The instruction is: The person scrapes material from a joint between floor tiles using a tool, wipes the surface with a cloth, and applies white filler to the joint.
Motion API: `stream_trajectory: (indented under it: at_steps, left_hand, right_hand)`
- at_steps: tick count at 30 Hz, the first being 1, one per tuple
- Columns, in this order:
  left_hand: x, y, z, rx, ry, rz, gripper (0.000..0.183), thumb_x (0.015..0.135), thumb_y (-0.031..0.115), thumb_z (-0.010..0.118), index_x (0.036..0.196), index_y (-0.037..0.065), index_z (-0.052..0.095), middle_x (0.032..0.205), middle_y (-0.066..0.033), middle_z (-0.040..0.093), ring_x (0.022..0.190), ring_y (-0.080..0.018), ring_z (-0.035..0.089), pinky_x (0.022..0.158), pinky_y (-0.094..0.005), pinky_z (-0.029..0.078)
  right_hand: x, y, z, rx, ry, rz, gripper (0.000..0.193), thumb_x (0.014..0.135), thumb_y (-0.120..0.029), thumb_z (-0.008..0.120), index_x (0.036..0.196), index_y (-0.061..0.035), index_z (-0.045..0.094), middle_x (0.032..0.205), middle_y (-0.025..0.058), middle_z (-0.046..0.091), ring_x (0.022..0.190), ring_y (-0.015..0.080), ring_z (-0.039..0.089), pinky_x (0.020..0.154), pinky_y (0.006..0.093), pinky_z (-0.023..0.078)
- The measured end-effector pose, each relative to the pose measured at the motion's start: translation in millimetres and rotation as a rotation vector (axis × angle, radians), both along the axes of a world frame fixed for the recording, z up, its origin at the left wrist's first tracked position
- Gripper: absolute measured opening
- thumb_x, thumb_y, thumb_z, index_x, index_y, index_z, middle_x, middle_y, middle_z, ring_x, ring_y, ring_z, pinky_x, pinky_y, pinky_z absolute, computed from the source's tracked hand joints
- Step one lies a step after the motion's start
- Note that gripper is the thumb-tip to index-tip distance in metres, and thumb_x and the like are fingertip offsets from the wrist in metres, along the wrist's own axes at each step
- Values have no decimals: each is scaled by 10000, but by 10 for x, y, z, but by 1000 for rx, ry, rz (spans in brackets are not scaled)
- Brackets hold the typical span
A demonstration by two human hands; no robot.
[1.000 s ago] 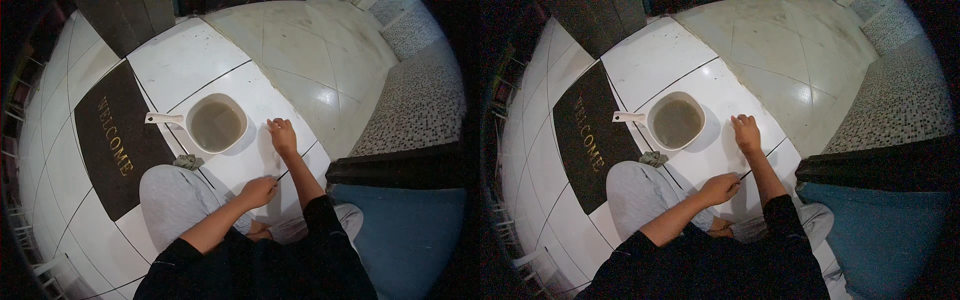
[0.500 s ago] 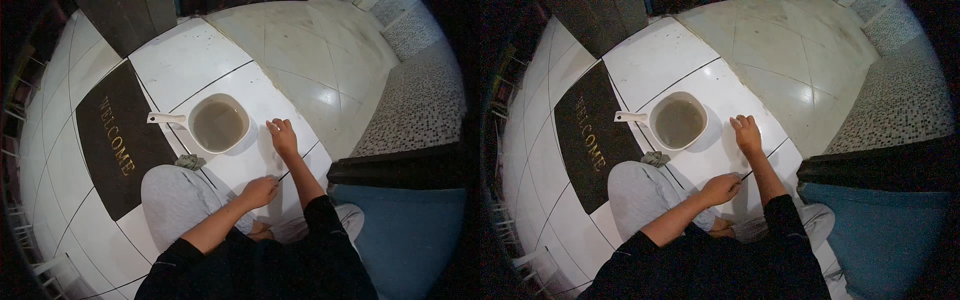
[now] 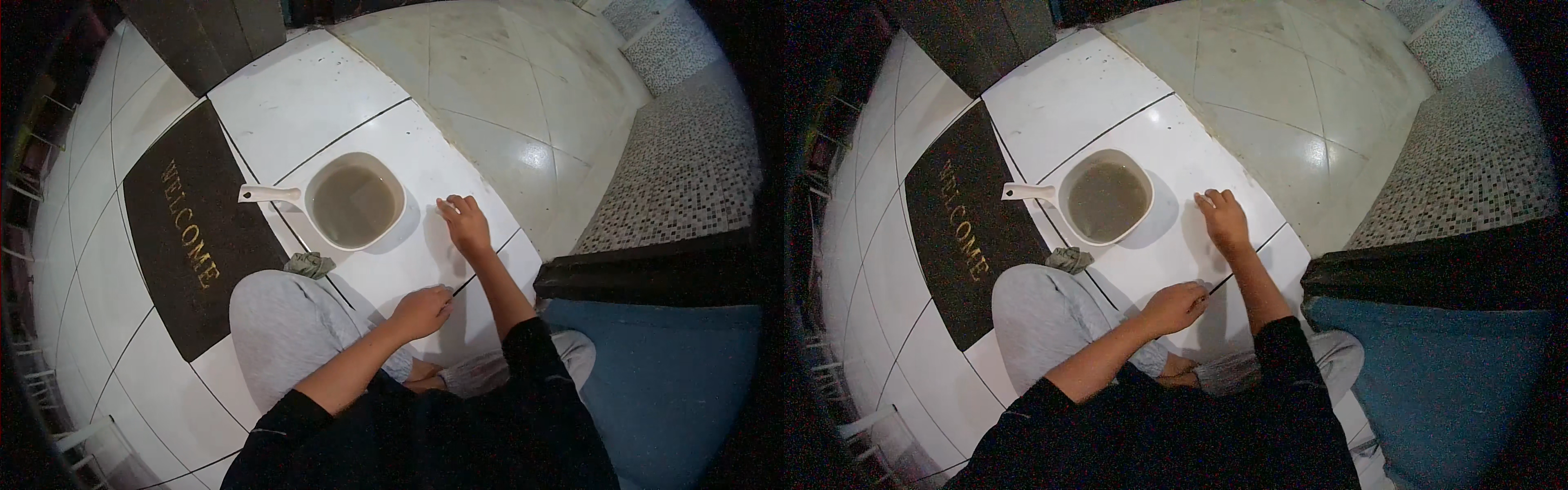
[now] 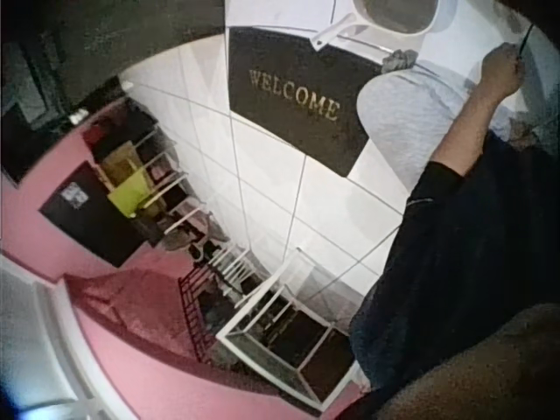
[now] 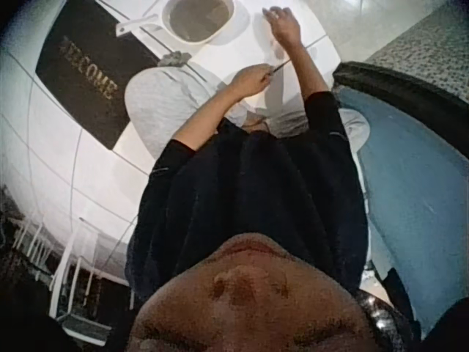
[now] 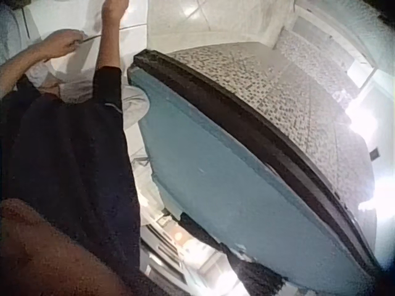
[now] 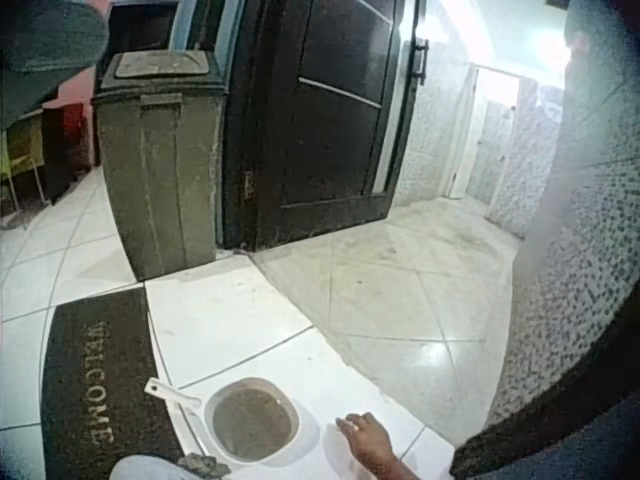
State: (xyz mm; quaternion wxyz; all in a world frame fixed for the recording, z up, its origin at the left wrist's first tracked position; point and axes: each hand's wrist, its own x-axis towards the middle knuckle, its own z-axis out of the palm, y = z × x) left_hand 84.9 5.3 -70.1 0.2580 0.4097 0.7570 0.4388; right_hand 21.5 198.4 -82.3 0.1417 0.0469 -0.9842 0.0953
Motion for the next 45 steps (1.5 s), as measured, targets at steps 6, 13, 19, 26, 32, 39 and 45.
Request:
stream_trajectory:
  at_steps: [6, 13, 19, 26, 32, 39, 45]
  left_hand:
    - [-20, -18, 127, -25, -39, -36, 180, 847, 200, 516, 904, 33, 548, 870, -152, 557, 839, -345, 560, 716, -440, 450]
    - [-25, 27, 51, -31, -7, -24, 186, 847, 197, 525, 906, 22, 551, 882, -148, 570, 826, -342, 565, 713, -438, 452]
    - [-23, -8, 66, -30, -34, -30, 193, 851, 200, 526, 916, 19, 547, 893, -149, 573, 850, -343, 567, 733, -438, 458]
    - [-14, 8, 39, -44, 18, -35, 196, 848, 200, 528, 929, 23, 548, 894, -156, 570, 849, -346, 567, 726, -444, 458]
    - [-6, -13, 60, -8, -41, -23, 193, 843, 197, 522, 913, 19, 549, 890, -161, 570, 843, -356, 564, 722, -449, 457]
    - [-23, 14, 67, -40, 20, -46, 193, 841, 195, 528, 924, 22, 555, 894, -159, 572, 844, -354, 565, 720, -449, 457]
    - [-25, -27, 72, -67, 3, -16, 189, 846, 205, 523, 920, 32, 550, 895, -154, 568, 844, -346, 565, 715, -447, 458]
  right_hand:
    - [149, 195, 37, 48, -11, -37, 309, 781, -52, 541, 1072, -95, 636, 1061, 92, 608, 898, 267, 557, 757, 373, 494]
    - [-134, -246, -41, -35, -41, -83, 333, 787, -42, 512, 1097, -97, 622, 1078, 83, 596, 939, 269, 542, 788, 355, 496]
    - [156, 224, 1, -26, -45, -93, 292, 799, -113, 580, 1086, -114, 636, 1073, 96, 603, 923, 265, 551, 769, 369, 482]
    - [-130, -306, -48, -40, -12, -126, 305, 810, -87, 552, 1103, -137, 625, 1049, 71, 610, 909, 266, 553, 787, 369, 486]
    - [137, 111, 38, -41, 3, -60, 265, 792, -99, 570, 1044, -108, 653, 1025, 85, 619, 881, 273, 561, 760, 376, 477]
    - [-182, -379, -101, -89, -1, -139, 289, 801, -90, 553, 1075, -128, 635, 1063, 63, 603, 938, 266, 543, 795, 348, 485]
    - [-11, 31, -47, -13, 32, -35, 292, 776, -86, 580, 1061, -112, 640, 1027, 78, 615, 912, 257, 559, 722, 385, 482]
